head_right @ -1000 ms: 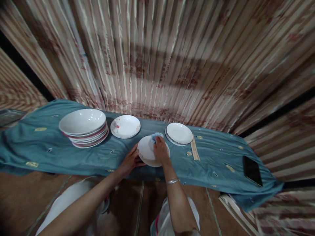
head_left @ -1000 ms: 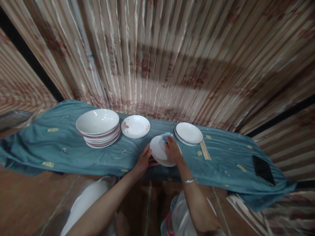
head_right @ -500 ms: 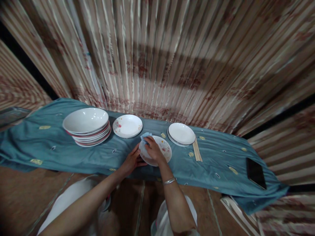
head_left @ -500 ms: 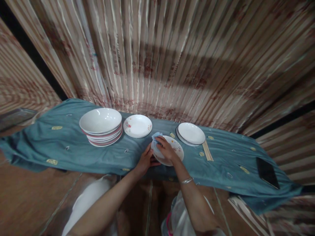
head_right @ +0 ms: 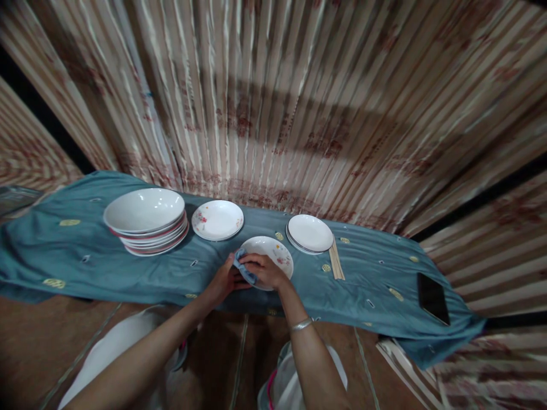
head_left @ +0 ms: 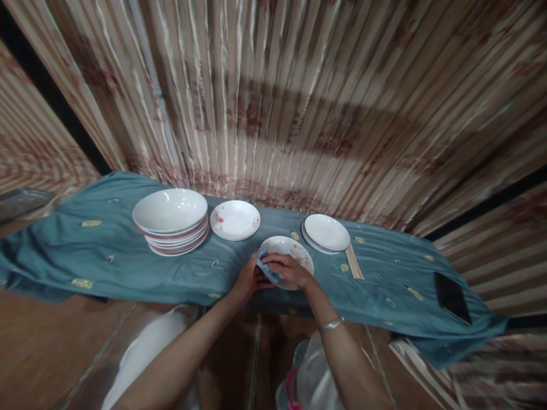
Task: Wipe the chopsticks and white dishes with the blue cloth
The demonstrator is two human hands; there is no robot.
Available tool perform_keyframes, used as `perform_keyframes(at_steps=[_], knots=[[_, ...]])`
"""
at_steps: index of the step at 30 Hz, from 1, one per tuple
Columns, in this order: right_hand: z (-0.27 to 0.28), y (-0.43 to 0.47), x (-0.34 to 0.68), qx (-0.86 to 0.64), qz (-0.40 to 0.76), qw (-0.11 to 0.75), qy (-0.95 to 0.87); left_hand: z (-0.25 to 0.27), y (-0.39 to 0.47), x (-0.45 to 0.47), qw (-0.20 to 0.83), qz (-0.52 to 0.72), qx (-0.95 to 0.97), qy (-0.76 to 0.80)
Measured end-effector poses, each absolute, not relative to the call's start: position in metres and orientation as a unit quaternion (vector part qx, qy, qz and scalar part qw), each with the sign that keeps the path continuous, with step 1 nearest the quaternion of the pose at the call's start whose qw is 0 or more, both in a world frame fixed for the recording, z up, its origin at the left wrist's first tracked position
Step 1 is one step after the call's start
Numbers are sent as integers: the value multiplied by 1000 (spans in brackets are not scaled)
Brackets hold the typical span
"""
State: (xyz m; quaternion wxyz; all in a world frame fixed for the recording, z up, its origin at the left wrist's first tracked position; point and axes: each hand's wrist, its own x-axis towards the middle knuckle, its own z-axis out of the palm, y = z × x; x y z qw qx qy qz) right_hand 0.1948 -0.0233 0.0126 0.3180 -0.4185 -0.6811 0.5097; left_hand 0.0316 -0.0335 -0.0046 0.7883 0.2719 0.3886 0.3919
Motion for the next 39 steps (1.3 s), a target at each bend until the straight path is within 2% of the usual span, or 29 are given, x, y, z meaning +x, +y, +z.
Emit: perform_keyframes(at_steps=[12,18,23,33,39], knots=[[26,-49,215,-428,580,241,-651,-5,-34,31,746,402,317,425],[25,-60,230,-486,547,206,-649,1,-36,30,762,397,309,408],[31,-69,237,-581,445,148,-665,2,-36,29,767,398,295,407],[37,-65,229,-704,133,20,-697,5,-40,30,770,404,292,398],[34,-57,228,-727,40,2,-686,5,-44,31,775,399,290,395]])
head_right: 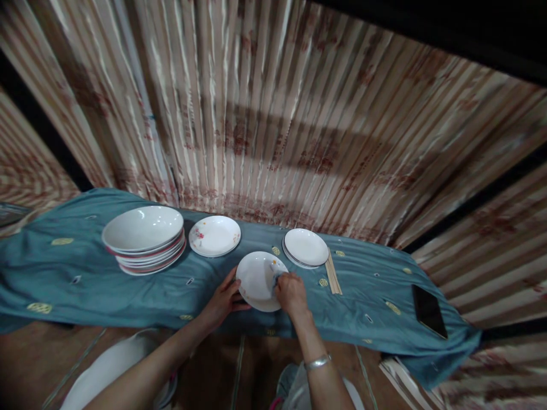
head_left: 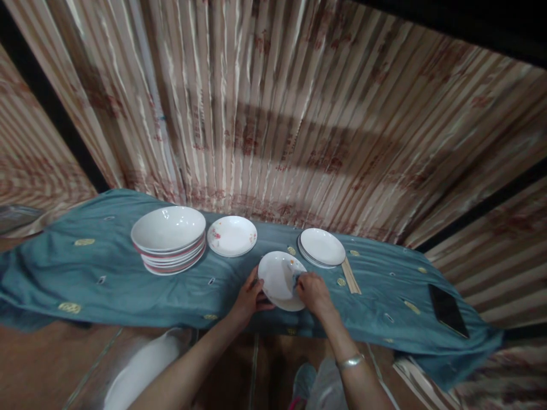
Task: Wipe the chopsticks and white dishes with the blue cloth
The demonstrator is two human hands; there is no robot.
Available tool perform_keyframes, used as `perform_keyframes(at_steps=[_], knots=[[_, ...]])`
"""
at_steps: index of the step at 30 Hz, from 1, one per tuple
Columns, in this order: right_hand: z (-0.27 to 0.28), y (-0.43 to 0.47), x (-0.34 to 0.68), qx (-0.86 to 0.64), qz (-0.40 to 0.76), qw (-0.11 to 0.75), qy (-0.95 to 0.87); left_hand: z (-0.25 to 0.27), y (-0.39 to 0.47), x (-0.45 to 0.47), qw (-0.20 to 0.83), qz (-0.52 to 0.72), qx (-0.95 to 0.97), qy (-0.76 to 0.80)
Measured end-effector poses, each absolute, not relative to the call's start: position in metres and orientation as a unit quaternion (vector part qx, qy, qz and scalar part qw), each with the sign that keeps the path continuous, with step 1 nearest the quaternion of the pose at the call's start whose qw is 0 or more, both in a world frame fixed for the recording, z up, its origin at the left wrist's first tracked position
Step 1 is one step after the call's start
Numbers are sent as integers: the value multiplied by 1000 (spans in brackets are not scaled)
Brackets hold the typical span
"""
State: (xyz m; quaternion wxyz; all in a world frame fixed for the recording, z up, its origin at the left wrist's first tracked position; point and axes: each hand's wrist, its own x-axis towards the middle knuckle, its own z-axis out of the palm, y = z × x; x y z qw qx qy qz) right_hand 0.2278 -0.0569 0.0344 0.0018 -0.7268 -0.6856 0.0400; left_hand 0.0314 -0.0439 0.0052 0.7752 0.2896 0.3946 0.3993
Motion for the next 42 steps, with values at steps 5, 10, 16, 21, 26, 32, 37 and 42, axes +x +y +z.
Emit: perform_keyframes(at_steps=[5,10,16,21,26,32,37,42], knots=[[27,-51,230,-724,29,38,-688,4,-46,34,778,403,272,398],[18,-40,229,-703,37,98,-704,3,-46,34,794,400,255,379],[-6,-19,224,-695,84,177,-692,-6,-45,33,803,402,251,360],[-21,-4,216,-676,108,243,-687,-11,-45,34,803,404,254,356],[-26,6,208,-630,145,294,-704,-11,-44,34,795,405,257,372],[-21,8,193,-576,229,324,-715,-11,-45,32,790,404,272,372],[-6,-3,184,-526,321,325,-717,-10,-46,30,791,402,268,375],[6,-20,182,-481,419,325,-698,-3,-44,30,804,386,252,376]])
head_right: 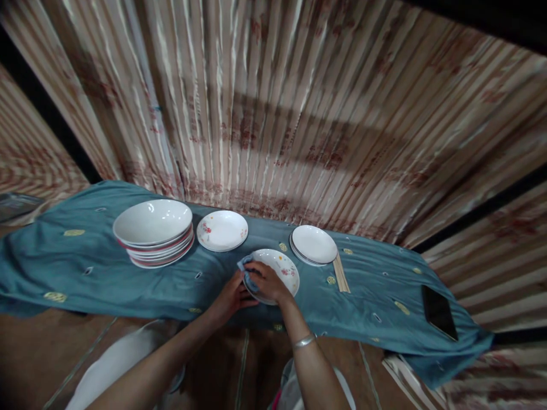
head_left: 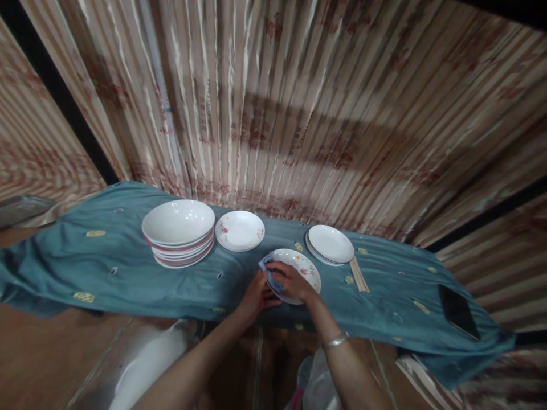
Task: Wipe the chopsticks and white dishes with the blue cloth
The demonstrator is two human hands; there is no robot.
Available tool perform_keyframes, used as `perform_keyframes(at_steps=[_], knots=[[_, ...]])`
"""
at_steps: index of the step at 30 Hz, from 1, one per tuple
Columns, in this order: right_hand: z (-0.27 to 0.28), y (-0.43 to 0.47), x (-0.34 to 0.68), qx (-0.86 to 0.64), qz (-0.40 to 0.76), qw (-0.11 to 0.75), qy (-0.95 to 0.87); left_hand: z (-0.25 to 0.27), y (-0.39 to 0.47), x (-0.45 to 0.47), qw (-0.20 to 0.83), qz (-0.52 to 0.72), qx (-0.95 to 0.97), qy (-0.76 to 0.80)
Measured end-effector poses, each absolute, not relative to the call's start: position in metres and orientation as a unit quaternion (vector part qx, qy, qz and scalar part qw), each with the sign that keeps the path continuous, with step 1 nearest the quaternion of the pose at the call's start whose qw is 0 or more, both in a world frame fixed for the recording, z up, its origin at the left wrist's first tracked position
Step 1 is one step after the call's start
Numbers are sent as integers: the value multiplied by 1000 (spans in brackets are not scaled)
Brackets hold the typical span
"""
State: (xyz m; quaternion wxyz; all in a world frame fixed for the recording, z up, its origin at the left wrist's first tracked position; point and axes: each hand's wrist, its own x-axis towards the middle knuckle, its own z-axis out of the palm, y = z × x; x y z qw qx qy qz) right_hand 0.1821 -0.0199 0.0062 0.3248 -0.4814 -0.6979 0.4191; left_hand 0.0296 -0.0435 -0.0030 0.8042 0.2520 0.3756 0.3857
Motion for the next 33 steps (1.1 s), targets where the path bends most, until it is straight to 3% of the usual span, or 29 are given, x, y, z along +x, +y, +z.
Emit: perform_keyframes(at_steps=[5,14,33], knots=[[14,-38,187,-465,516,315,-647,5,-44,29,812,372,238,381],[27,-69,201,-494,511,276,-647,9,-53,25,780,392,282,397],[45,-86,212,-733,157,47,-660,16,-56,23,766,392,302,410]])
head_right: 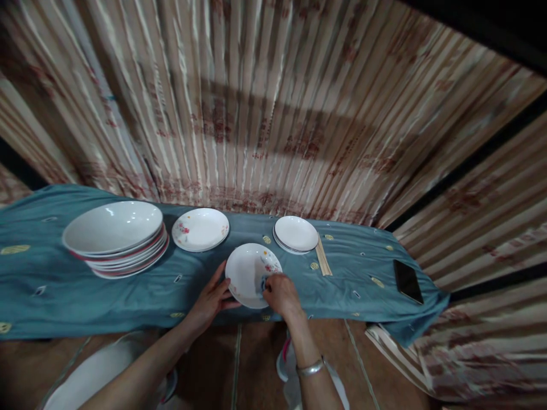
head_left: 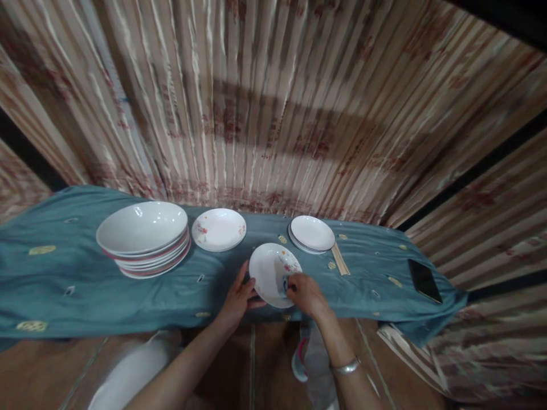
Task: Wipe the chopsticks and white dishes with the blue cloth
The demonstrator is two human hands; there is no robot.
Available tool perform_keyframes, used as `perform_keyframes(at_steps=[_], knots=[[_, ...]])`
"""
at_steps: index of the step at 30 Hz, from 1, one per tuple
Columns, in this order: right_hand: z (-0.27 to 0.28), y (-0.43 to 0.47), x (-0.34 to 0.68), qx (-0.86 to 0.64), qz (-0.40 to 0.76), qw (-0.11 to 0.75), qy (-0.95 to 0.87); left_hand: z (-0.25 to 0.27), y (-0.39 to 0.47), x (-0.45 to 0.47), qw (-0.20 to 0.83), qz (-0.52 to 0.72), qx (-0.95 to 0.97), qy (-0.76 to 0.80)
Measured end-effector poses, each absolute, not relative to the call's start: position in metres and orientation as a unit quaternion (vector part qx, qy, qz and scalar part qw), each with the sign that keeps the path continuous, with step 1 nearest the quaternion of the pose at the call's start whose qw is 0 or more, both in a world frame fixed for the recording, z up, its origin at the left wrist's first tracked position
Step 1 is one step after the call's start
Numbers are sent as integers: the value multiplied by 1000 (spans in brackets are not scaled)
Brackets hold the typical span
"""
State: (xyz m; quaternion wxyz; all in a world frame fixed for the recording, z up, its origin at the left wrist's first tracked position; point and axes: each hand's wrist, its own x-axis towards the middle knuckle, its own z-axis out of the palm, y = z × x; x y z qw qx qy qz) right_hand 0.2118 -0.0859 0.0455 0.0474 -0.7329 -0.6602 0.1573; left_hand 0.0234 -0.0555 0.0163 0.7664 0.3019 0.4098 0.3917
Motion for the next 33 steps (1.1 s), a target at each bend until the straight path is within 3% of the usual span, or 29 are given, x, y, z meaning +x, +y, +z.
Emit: perform_keyframes(at_steps=[8,19,33], knots=[[15,-71,223,-738,46,110,-664,15,-53,25,762,395,307,412],[-22,-43,222,-684,-18,236,-690,13,-53,26,760,398,310,411],[-26,-17,220,-642,156,300,-688,8,-54,25,765,394,302,410]])
